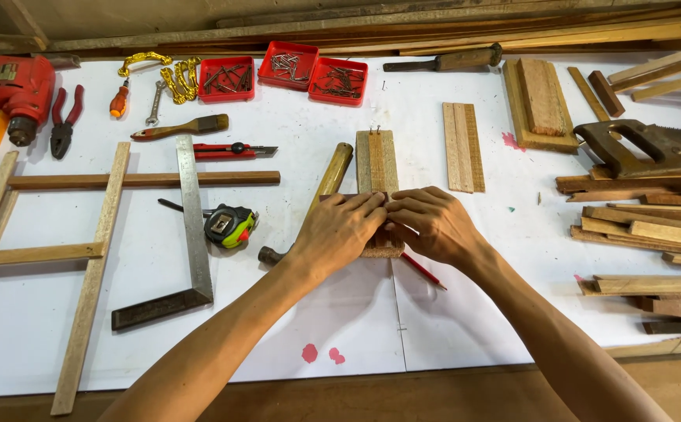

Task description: Measuring, marking, and checking the fit of small wooden pieces for assembly.

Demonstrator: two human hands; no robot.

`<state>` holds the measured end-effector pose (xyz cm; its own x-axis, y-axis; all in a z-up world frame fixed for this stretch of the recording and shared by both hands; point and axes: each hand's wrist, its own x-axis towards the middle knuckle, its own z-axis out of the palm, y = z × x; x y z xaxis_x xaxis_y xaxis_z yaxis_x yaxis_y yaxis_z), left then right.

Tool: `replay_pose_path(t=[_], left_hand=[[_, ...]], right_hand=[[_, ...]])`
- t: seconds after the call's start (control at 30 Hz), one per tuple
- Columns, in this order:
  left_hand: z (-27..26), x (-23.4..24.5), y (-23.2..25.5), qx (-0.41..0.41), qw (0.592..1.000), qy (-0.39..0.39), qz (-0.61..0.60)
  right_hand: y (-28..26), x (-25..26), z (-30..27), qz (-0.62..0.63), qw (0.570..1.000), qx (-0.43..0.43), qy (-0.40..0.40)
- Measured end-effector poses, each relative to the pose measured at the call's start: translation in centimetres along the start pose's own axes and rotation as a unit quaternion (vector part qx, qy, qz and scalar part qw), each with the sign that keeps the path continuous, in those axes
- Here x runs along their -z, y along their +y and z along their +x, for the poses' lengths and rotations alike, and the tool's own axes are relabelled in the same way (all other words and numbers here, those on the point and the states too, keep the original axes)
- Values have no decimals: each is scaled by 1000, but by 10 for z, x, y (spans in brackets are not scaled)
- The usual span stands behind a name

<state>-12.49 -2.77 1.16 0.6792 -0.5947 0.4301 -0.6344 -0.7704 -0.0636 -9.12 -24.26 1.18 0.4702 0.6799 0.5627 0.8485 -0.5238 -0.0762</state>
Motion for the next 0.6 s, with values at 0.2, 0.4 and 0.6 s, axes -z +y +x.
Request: replay_pose_path(t=[0.2, 0.4, 0.6], left_hand=[[26, -15, -33, 1, 1000, -25, -10], [56, -25, -64, 23, 999, -30, -33], [62, -55, -82, 18, 999, 6, -28]], right_hand=[[33, -18, 19, 10, 1000, -9, 5], [71, -39, 39, 15, 1000, -25, 1], [87, -49, 40, -15, 999, -6, 29]])
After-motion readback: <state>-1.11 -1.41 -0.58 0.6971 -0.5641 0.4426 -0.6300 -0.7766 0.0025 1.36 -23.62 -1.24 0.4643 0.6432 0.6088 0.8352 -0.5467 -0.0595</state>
